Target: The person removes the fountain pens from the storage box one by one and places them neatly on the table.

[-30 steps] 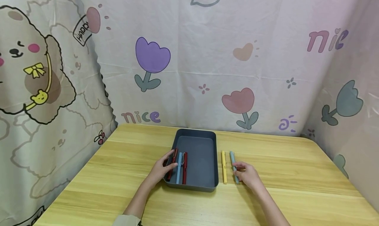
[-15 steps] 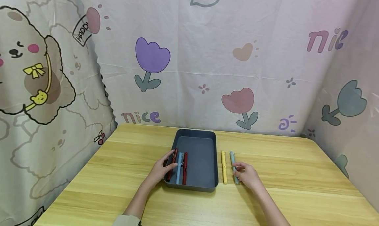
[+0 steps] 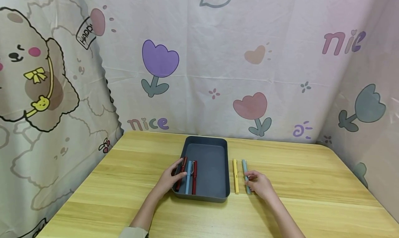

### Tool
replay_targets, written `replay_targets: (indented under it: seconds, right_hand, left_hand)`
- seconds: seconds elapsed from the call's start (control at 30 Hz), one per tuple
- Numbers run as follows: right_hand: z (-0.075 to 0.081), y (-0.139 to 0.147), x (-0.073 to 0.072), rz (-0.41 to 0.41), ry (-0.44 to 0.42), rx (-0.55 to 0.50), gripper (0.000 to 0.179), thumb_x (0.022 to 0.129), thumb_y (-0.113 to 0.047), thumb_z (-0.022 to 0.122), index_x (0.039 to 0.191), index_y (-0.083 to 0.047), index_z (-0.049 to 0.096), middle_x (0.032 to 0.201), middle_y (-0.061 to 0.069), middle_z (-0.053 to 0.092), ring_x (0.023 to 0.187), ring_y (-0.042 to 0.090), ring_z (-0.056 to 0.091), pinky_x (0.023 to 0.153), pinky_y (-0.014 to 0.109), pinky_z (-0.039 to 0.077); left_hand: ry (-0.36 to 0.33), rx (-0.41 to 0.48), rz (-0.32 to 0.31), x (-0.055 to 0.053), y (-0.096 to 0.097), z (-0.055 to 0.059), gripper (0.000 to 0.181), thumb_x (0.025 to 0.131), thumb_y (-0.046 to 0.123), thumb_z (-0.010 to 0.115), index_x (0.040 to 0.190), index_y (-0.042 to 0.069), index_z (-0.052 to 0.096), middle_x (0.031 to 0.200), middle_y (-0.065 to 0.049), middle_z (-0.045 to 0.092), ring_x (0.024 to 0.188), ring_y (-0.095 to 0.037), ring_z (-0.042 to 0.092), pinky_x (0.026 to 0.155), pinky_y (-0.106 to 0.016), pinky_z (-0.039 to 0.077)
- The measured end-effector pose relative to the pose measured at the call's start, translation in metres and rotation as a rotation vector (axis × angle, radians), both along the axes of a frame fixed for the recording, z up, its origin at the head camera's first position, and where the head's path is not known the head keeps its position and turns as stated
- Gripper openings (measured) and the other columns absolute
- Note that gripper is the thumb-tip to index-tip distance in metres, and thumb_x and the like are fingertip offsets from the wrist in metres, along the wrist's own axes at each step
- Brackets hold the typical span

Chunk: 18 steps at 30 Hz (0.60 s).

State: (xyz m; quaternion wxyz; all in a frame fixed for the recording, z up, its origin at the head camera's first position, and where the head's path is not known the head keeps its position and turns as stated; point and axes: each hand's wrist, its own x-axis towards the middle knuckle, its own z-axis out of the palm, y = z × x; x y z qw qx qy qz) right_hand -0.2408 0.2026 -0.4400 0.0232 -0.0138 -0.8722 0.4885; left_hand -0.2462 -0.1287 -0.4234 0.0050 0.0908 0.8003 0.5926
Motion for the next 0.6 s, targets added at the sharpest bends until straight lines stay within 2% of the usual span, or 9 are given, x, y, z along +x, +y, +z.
replay_targets:
  seconds: [0.43,0.6]
  right_hand:
    - [0.0042,-0.0004,0.0022,-0.002,-0.010,-0.008,0.026,0.080,0.004,0.062,0.107,0.004,0.062,0.097,0.014,0.058,0.075,0.019,0.058,0.058,0.030,0.050]
    - [0.0089,0.0006,0.0043,0.016,-0.008,-0.004,0.026,0.083,0.003,0.060,0.109,0.005,0.060,0.099,0.015,0.057,0.081,0.023,0.060,0.059,0.032,0.051]
  left_hand:
    - [0.002,0.004,0.001,-0.0007,-0.0002,-0.0008,0.058,0.088,0.009,0.061,0.140,0.001,0.037,0.142,-0.026,0.029,0.129,-0.044,0.023,0.099,-0.058,0.023]
    - [0.008,-0.004,0.003,-0.0003,0.0002,-0.0010,0.057,0.088,0.010,0.062,0.139,0.001,0.038,0.141,-0.026,0.030,0.129,-0.044,0.023,0.099,-0.058,0.023]
